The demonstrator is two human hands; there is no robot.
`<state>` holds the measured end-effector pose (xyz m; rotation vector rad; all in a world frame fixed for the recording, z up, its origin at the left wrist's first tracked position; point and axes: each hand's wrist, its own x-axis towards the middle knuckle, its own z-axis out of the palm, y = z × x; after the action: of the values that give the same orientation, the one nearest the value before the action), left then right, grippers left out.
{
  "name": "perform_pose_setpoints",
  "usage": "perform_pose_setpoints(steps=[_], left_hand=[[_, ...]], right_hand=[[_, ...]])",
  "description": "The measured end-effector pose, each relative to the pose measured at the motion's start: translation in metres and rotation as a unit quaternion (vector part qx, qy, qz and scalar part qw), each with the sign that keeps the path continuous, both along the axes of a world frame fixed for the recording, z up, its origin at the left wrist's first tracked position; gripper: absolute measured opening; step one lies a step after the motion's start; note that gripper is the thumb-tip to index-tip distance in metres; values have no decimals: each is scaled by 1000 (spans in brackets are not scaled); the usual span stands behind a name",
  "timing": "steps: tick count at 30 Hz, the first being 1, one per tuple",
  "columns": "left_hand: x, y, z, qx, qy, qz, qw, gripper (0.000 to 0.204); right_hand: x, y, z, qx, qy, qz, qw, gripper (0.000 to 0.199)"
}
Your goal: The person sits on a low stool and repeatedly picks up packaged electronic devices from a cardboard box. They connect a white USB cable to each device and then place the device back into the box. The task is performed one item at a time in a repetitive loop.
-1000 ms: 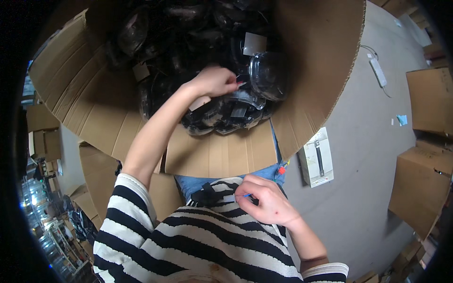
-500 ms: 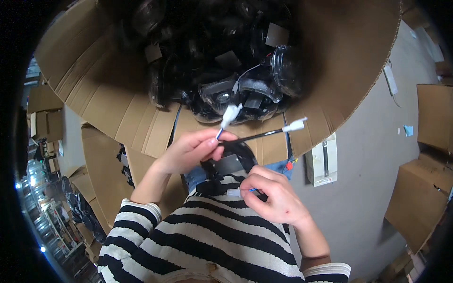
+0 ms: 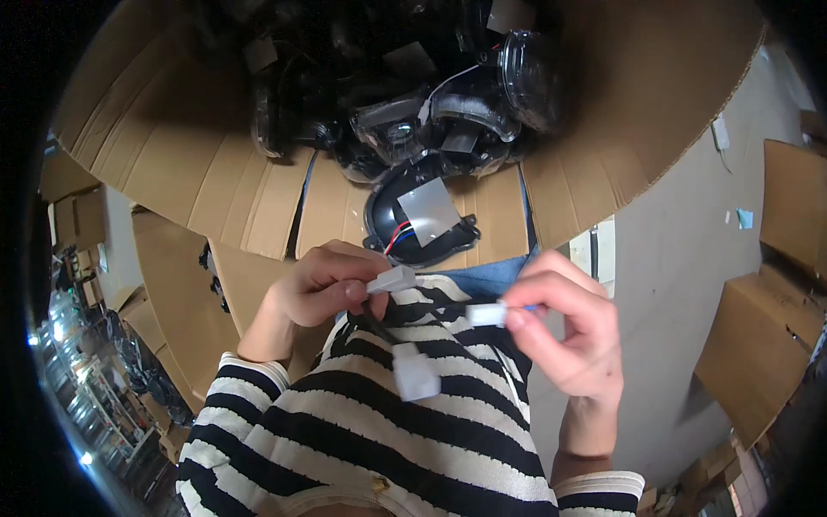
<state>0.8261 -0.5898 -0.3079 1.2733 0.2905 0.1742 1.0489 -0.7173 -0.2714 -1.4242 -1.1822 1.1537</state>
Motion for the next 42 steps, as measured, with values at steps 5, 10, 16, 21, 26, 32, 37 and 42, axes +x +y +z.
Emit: perform_pose_setpoints(steps=[5,10,16,21,26,32,37,42], left_hand=[[-3,-9,-16,-90,-78,-4,993,21],[-4,-16,-23,-124,-91,-7,988,24],[-6,-20,-27,-138,-97,-5,986,25],[-6,-24,-27,-141,-50,-6,989,27],[2,-23,-18,-205,46,39,977,30],[-3,-24,-23,-232,42,101,966,17],[-10,-17,-24,-220,25,129,967,17],[-9,-9,-18,-30,51,116,991,15]], right_hand=[[-12,19,-2,13,21,68,997,6],[-18,17,-2,10,54,76,996,5],[-21,13,0,-7,21,65,998,4],[-30,13,-1,-19,-46,57,997,6],[-28,16,-7,-37,-74,26,996,3],[-4,2,-1,-34,-54,-25,998,1],[-4,-3,5,-38,6,-34,999,5],[-8,3,7,-23,29,-25,999,4]])
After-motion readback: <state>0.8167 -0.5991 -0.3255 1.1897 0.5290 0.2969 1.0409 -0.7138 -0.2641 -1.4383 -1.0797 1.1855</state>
